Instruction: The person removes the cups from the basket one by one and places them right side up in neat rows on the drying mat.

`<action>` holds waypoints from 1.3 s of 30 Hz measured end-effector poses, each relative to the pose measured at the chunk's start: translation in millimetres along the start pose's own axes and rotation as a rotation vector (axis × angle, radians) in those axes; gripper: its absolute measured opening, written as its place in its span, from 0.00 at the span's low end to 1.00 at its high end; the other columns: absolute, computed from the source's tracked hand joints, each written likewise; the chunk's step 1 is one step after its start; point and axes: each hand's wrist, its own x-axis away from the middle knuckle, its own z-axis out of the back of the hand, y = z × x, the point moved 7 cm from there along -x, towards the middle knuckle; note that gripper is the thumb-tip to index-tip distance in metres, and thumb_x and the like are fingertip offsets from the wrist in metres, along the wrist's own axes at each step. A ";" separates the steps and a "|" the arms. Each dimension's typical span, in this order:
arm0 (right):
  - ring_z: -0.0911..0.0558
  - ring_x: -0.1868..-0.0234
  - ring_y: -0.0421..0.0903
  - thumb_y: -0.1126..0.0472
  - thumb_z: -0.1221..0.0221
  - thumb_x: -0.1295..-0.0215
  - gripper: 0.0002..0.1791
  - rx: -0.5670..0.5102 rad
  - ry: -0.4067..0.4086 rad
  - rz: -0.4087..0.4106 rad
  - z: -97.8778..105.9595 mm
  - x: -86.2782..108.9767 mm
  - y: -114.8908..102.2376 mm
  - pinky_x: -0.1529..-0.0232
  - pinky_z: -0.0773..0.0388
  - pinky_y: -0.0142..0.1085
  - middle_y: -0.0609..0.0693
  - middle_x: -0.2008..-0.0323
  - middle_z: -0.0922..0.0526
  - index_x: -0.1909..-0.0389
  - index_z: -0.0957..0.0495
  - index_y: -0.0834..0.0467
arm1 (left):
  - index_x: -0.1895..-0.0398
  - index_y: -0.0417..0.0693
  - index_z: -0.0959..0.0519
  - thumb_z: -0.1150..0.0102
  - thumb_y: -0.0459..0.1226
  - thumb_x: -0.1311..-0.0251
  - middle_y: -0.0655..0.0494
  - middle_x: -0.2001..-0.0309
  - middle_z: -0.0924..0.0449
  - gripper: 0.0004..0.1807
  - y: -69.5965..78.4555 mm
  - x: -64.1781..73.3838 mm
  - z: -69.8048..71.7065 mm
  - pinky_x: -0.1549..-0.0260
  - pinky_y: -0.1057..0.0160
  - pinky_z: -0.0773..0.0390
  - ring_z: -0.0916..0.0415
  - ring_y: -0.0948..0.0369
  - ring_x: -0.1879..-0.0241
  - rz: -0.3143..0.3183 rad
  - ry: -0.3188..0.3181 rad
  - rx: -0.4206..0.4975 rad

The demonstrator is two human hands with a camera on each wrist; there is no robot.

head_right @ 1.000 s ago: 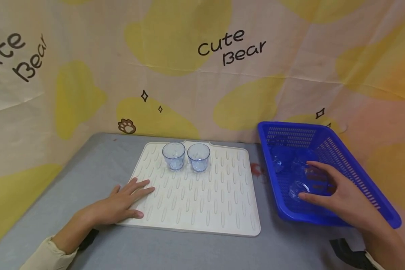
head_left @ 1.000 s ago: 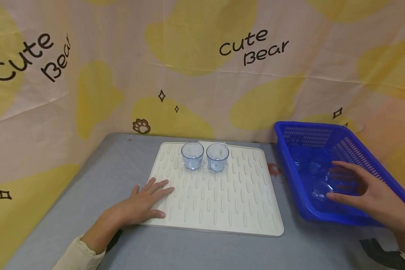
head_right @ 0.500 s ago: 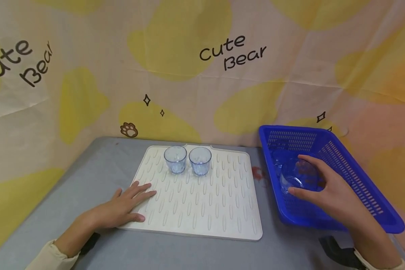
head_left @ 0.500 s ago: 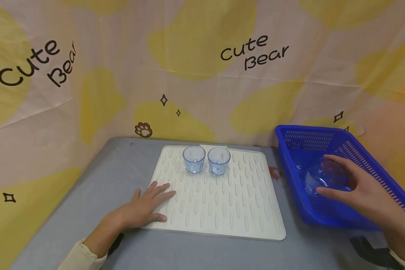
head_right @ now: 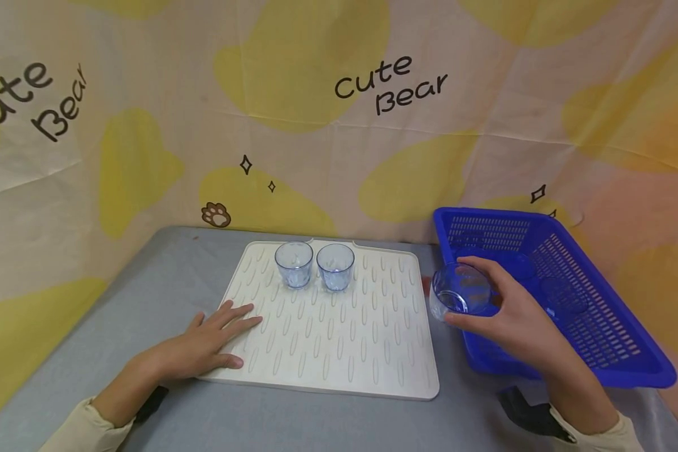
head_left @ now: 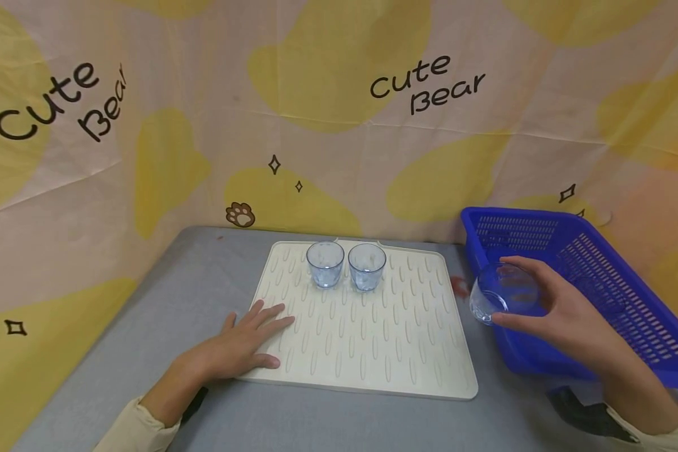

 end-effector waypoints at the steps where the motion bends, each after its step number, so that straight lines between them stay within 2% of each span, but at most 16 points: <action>1: 0.28 0.49 0.19 0.54 0.28 0.43 0.47 0.001 -0.006 -0.006 -2.6 -0.8 -2.2 0.56 0.26 0.19 0.52 0.34 0.30 0.26 0.42 0.45 | 0.23 0.61 0.41 0.38 0.56 0.39 0.50 0.20 0.51 0.42 0.0 0.0 -0.1 0.37 0.20 0.67 0.65 0.37 0.21 0.000 0.000 0.000; 4: 0.29 0.47 0.24 0.52 0.27 0.44 0.47 0.010 -0.013 -0.014 -10.0 -3.8 -7.9 0.55 0.28 0.20 0.53 0.33 0.31 0.26 0.41 0.46 | 0.23 0.61 0.41 0.38 0.56 0.40 0.50 0.20 0.51 0.42 -0.3 -0.1 -0.7 0.37 0.20 0.67 0.65 0.37 0.21 0.002 -0.002 0.002; 10: 0.26 0.41 0.51 0.51 0.27 0.45 0.46 -0.023 -0.031 -0.018 -24.7 -8.5 -17.9 0.53 0.27 0.22 0.55 0.35 0.30 0.27 0.40 0.49 | 0.23 0.63 0.41 0.39 0.57 0.39 0.51 0.20 0.51 0.42 -2.2 -0.8 -1.6 0.37 0.20 0.66 0.65 0.37 0.21 0.004 -0.001 -0.006; 12: 0.26 0.41 0.55 0.51 0.27 0.45 0.46 -0.037 -0.039 -0.026 -29.8 -9.3 -20.4 0.54 0.26 0.24 0.56 0.35 0.30 0.28 0.40 0.50 | 0.23 0.63 0.41 0.39 0.56 0.39 0.51 0.20 0.51 0.42 -2.1 -0.7 -1.2 0.38 0.19 0.66 0.65 0.37 0.21 0.000 0.001 -0.008; 19: 0.23 0.43 0.58 0.50 0.26 0.46 0.48 -0.053 -0.056 -0.051 -47.9 -14.7 -26.9 0.51 0.22 0.45 0.58 0.34 0.31 0.27 0.41 0.48 | 0.23 0.63 0.41 0.38 0.56 0.39 0.51 0.20 0.51 0.42 -1.1 0.6 -0.1 0.37 0.20 0.67 0.65 0.37 0.21 0.009 0.000 -0.007; 24: 0.22 0.44 0.61 0.50 0.26 0.47 0.49 -0.103 -0.056 -0.067 -61.1 -20.6 -31.4 0.53 0.22 0.46 0.60 0.34 0.31 0.27 0.42 0.48 | 0.23 0.63 0.42 0.38 0.56 0.40 0.51 0.20 0.51 0.42 -2.7 0.9 -1.4 0.36 0.21 0.68 0.65 0.37 0.21 0.021 -0.003 -0.003; 28: 0.24 0.41 0.61 0.48 0.26 0.47 0.49 -0.120 -0.047 -0.072 -69.8 -25.6 -32.6 0.46 0.24 0.50 0.59 0.32 0.31 0.26 0.41 0.49 | 0.23 0.63 0.42 0.38 0.56 0.40 0.51 0.20 0.51 0.43 -3.7 0.8 -2.1 0.36 0.21 0.68 0.66 0.38 0.21 0.024 -0.003 -0.004; 39: 0.23 0.42 0.58 0.53 0.25 0.48 0.50 -0.229 -0.038 -0.130 -90.7 -40.3 -26.5 0.48 0.27 0.39 0.59 0.35 0.27 0.26 0.40 0.52 | 0.23 0.62 0.41 0.39 0.56 0.39 0.51 0.20 0.51 0.41 -1.5 0.2 0.3 0.37 0.20 0.67 0.65 0.37 0.21 -0.001 0.003 -0.011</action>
